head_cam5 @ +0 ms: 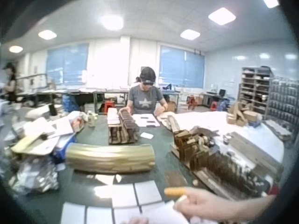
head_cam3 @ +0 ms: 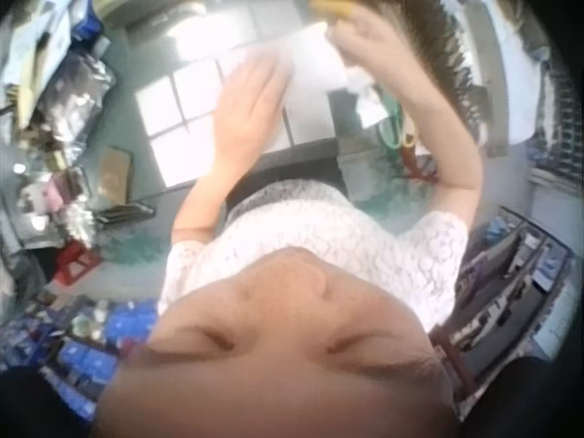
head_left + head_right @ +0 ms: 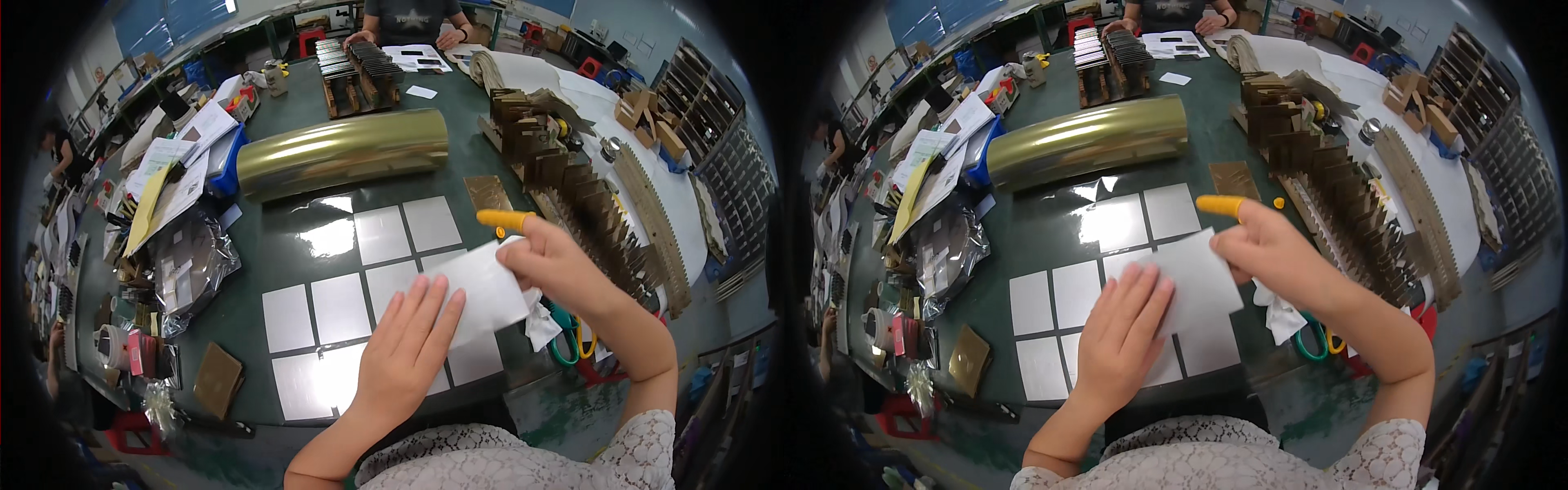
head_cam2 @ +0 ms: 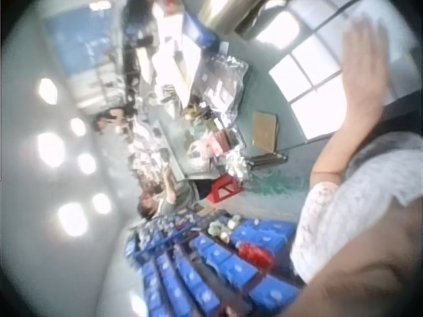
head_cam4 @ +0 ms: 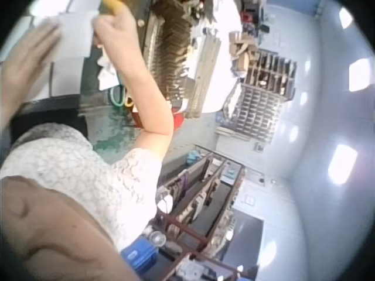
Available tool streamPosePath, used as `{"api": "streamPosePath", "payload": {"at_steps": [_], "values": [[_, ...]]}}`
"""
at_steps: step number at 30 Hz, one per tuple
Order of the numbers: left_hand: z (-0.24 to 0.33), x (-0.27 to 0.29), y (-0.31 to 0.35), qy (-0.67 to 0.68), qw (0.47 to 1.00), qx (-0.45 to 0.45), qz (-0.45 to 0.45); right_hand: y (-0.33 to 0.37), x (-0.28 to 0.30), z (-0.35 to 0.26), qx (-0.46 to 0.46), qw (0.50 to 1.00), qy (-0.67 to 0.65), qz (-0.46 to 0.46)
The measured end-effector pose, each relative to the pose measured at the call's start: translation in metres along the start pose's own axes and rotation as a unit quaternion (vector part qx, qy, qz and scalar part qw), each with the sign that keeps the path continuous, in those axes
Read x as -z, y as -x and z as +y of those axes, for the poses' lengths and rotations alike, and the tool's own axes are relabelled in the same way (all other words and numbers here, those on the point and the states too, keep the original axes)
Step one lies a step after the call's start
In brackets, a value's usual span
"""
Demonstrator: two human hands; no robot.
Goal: The person wipes the surface of small, square, gold-colored metal sheets using a white cloth. They handle the sheets one at a time, picking them up from a table, wiping both sides, and placing them back down.
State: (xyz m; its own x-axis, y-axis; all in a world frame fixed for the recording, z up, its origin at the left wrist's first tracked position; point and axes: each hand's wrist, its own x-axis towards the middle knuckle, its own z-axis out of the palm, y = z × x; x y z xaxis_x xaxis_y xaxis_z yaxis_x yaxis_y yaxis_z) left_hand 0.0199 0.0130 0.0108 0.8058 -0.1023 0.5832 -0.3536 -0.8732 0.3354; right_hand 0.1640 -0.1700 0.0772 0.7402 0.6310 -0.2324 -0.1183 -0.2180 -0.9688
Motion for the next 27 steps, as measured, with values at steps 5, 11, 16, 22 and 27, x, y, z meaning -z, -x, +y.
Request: {"api": "streamPosePath", "payload": {"at_steps": [5, 11, 16, 22, 27], "values": [[0.006, 0.001, 0.037, 0.25, 0.926, 0.282, -0.018, 0.032, -0.014, 0.011, 0.111, 0.992, 0.036, 0.055], [0.007, 0.001, 0.047, 0.681, 0.603, 0.416, 0.017, 0.042, -0.033, 0.044, 0.307, 0.903, 0.261, 0.15], [0.014, -0.005, 0.047, 0.687, 0.592, 0.422, 0.006, 0.039, -0.048, 0.058, 0.359, 0.857, 0.302, 0.211], [0.019, -0.008, 0.047, 0.663, 0.617, 0.424, 0.029, 0.032, -0.054, 0.069, 0.382, 0.836, 0.319, 0.229], [0.017, -0.013, 0.048, 0.667, 0.614, 0.42, 0.028, 0.025, -0.058, 0.075, 0.427, 0.792, 0.343, 0.27]]}}
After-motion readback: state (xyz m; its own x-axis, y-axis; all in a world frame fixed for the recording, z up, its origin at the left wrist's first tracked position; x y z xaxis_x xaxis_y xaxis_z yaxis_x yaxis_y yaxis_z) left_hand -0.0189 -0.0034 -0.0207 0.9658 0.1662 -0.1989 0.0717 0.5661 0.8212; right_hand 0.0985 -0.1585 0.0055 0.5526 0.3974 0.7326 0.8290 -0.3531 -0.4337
